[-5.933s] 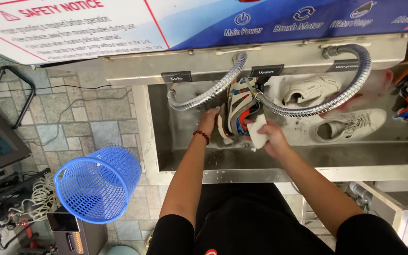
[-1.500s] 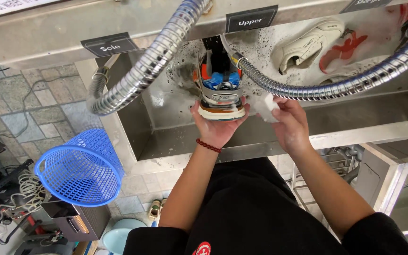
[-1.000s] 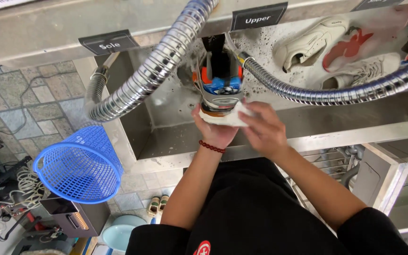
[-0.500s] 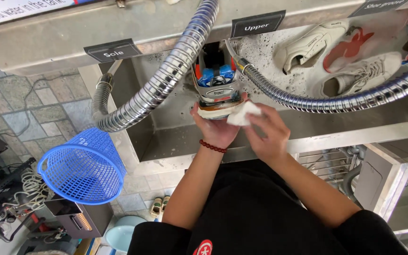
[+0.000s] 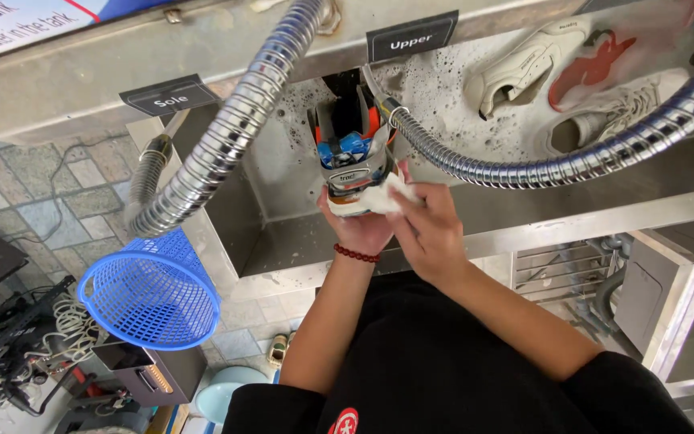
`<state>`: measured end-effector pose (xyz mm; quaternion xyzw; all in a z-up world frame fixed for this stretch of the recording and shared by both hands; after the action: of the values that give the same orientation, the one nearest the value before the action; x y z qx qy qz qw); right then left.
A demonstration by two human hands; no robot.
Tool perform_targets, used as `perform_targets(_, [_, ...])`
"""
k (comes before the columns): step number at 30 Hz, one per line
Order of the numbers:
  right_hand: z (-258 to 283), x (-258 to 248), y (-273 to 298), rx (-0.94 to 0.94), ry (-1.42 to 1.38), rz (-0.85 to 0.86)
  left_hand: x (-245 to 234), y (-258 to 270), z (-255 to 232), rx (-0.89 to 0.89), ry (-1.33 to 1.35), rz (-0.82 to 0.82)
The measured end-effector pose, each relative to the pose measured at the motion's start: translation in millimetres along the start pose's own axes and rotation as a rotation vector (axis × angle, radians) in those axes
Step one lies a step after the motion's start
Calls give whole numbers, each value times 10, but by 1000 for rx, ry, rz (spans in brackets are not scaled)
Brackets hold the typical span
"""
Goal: Cleaning a colorful sneaker using a specialized shoe washing machine and a brush.
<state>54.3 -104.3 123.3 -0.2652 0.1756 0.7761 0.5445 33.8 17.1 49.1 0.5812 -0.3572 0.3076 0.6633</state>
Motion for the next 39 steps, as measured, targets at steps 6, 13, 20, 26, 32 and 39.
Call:
perform_targets(6, [21,-6,-66,107,-44,6,38,30,-16,-14,1,16])
perform_targets(13, [-527,110,-8,120,-19,39,91,115,-142,-95,-2,-20])
perform_targets(20, [-648,-503,181,694,-391,-35,-391,237,-449,-62,-414,-190])
perform_targets(26, [-653,-698,13,658,-1180,-150,-164,402,-586,-26,-732,-233])
perform_targets(32, [-567,-228,-245,653,-1272,-96,-208,410,-650,38,-1026,-114])
perform_targets(39, [-294,75,-287,658,-1184,-109,-219,342,-585,-39,-1167,-90])
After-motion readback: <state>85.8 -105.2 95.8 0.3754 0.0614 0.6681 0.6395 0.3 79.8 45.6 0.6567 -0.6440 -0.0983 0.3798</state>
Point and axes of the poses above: each hand's wrist, its own y-axis away from the middle knuckle, its own x-axis out of the palm, z = x × y, the point moved 2 cm from there along -y, towards the middle knuckle, and after that the axes turned 6 degrees about -x, right-handed, at the moved point
